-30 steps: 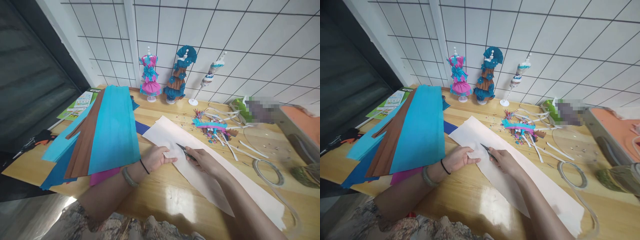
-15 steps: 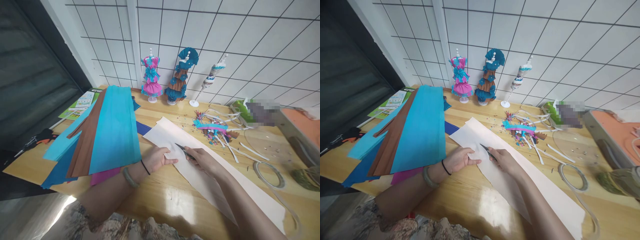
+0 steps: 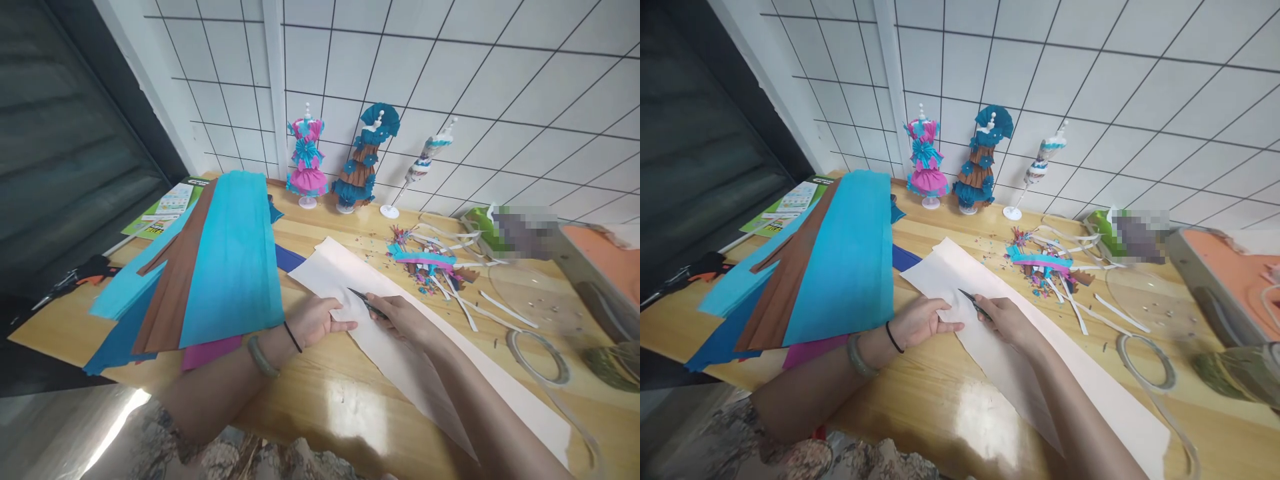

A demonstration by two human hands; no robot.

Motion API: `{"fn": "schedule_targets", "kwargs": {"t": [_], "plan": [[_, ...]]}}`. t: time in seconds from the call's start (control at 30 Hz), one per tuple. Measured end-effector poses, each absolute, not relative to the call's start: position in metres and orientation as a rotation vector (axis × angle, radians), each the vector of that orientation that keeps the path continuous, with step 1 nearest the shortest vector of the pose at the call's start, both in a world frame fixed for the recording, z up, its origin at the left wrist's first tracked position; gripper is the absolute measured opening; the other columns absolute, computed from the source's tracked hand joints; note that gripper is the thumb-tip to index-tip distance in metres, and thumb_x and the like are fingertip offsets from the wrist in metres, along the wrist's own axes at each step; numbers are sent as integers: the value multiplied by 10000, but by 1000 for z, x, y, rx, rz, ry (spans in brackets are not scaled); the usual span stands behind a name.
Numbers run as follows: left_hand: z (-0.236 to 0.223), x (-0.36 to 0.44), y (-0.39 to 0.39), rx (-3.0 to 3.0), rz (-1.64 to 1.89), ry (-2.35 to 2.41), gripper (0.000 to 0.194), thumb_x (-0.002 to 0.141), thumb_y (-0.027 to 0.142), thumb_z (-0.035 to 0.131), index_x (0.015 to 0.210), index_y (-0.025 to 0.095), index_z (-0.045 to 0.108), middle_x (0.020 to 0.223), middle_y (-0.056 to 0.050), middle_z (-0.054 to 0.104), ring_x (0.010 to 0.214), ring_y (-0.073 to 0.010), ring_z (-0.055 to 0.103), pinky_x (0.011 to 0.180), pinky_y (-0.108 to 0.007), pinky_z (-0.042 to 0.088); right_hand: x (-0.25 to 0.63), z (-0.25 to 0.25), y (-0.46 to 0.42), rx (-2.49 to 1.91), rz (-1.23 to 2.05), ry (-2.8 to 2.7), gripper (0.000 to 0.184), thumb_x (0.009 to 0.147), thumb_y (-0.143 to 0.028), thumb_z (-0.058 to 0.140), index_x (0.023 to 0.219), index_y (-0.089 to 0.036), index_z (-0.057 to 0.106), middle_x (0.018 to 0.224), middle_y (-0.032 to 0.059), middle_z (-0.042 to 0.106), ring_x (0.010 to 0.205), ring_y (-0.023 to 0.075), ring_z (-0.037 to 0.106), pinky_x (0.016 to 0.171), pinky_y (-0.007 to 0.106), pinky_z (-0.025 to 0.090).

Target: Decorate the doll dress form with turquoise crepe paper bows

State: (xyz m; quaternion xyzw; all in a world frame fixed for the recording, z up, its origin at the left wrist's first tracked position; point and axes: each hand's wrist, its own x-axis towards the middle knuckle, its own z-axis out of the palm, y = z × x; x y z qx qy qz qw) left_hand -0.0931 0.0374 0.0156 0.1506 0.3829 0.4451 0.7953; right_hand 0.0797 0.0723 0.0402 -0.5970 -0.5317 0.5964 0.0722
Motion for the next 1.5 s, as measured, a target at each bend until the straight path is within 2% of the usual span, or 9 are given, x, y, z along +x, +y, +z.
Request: {"fn": "schedule_targets", "kwargs": {"t": [0.43,0.73,0.97,1.27,1.5], "plan": [[13,-92,37,300,1002,810,215,720,15,465,909,102,519,963,-94,590,833,-203,602,818,-500,480,76,35,80,-1747,1839,-1608,482,731,-653,412,616,-186,414,418,-118,165,351,28,99,370,209,61],[10,-92,37,320,984,805,254,730,39,477,972,90,532,1064,-142,579,909,-232,586,806,-482,487,71,41,77,-1756,1849,-1558,449,767,-602,388,625,-179,428,412,-117,173,346,29,103,359,205,79],[13,-92,37,309,982,813,264,737,45,477,986,106,539,1046,-126,587,863,-218,602,779,-467,498,70,39,79,-1760,1856,-1568,456,753,-620,397,625,-183,423,422,-116,171,347,30,101,367,212,61],[7,-94,39,271,949,770,279,835,252,438,1070,130,525,1075,-151,591,912,-238,598,737,-433,512,65,45,75,-1741,1836,-1568,431,769,-584,403,599,-187,404,421,-116,156,361,36,88,383,224,53],[7,-95,41,224,949,742,338,851,357,408,1084,136,514,1137,-157,559,1006,-270,556,763,-479,492,66,43,77,-1723,1810,-1609,451,749,-616,415,600,-191,403,421,-114,158,363,37,91,381,224,56]]}}
